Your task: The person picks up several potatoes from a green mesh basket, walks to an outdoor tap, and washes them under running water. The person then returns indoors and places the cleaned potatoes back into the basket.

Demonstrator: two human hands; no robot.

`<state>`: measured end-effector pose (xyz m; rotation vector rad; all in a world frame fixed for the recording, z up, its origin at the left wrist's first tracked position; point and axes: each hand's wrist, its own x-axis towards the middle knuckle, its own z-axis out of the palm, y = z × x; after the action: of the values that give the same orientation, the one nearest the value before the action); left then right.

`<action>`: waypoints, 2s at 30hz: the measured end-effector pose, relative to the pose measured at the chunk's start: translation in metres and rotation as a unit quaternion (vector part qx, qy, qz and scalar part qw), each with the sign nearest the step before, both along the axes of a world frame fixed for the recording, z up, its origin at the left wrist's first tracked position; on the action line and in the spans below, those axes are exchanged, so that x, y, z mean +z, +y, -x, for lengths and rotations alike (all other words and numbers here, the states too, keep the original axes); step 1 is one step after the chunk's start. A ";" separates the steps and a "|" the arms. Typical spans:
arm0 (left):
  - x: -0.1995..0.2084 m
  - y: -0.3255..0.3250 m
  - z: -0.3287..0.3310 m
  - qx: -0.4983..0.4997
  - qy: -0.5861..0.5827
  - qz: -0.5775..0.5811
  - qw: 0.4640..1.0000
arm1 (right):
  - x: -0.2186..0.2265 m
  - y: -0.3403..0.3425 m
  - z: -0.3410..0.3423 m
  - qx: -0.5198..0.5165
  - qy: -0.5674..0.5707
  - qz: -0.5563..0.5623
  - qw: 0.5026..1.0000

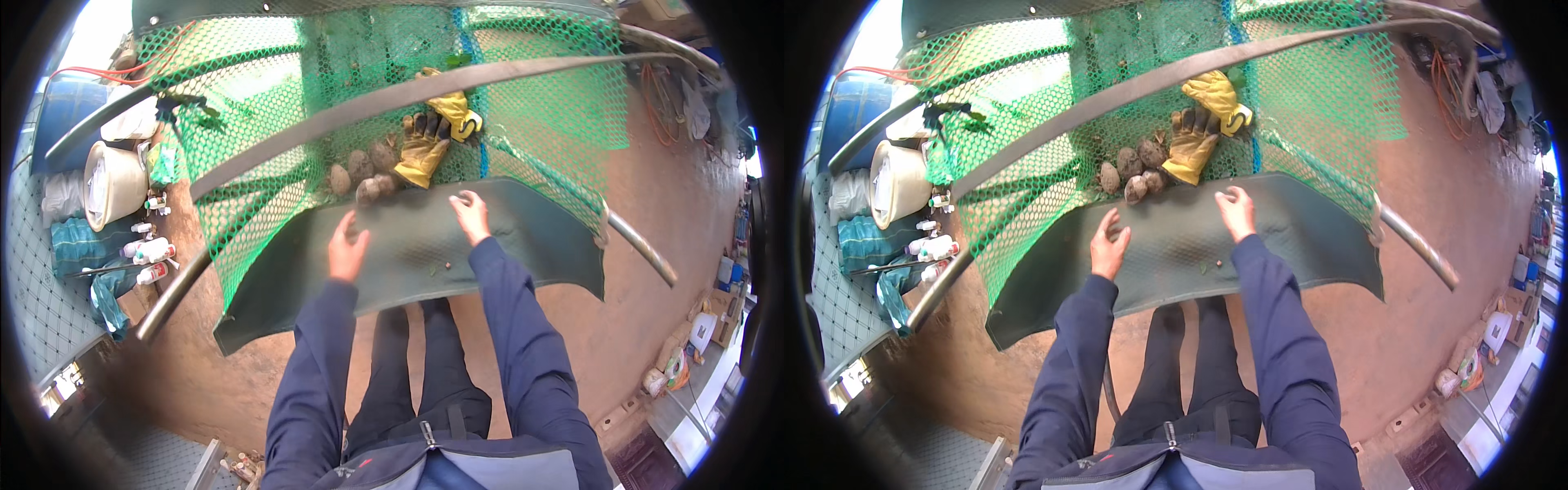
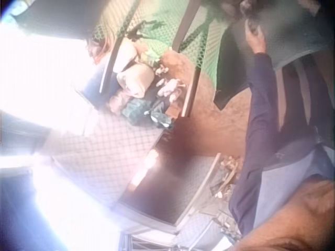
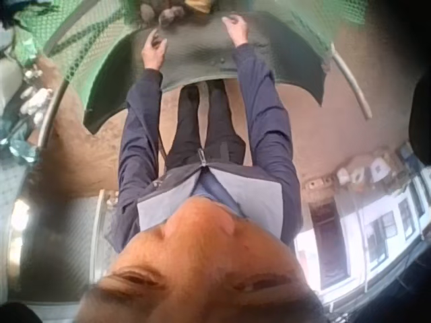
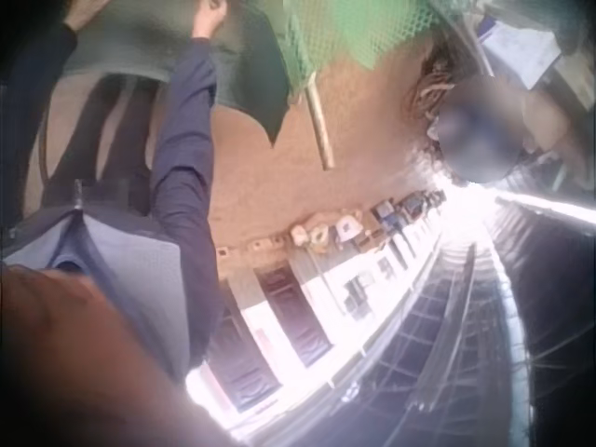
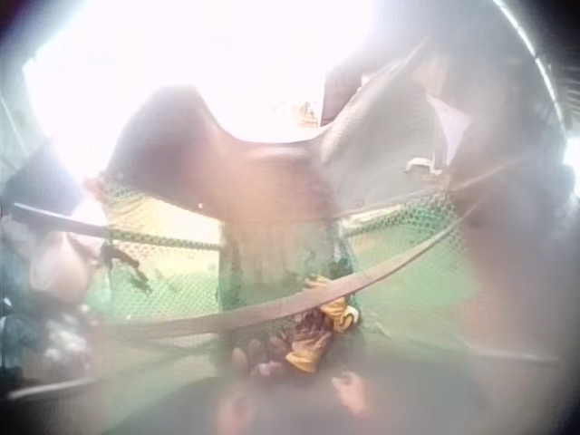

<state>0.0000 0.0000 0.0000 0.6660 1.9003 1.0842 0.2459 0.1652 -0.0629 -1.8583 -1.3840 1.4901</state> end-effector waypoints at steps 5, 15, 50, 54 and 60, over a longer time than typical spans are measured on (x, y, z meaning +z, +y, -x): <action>-0.010 -0.118 -0.036 0.031 -0.006 0.133 0.991 | -0.023 0.007 0.072 -0.145 -0.194 -0.048 0.969; -0.023 -0.076 -0.040 0.173 -0.043 0.094 0.980 | -0.046 0.058 -0.044 0.005 0.030 -0.224 0.974; -0.131 0.043 0.007 0.305 0.054 -0.035 0.950 | -0.020 0.056 0.207 0.580 -0.165 -0.229 0.764; -0.123 0.061 0.009 0.313 0.133 0.034 0.940 | -0.022 0.063 0.209 0.622 -0.150 -0.175 0.749; -0.111 0.068 0.034 0.212 0.133 0.142 0.958 | -0.041 0.075 0.212 0.594 -0.055 -0.074 0.799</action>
<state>-0.0342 0.0677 -0.1105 0.2531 2.4511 0.9797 0.0340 0.2407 -0.1043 -0.8687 -2.8924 1.6084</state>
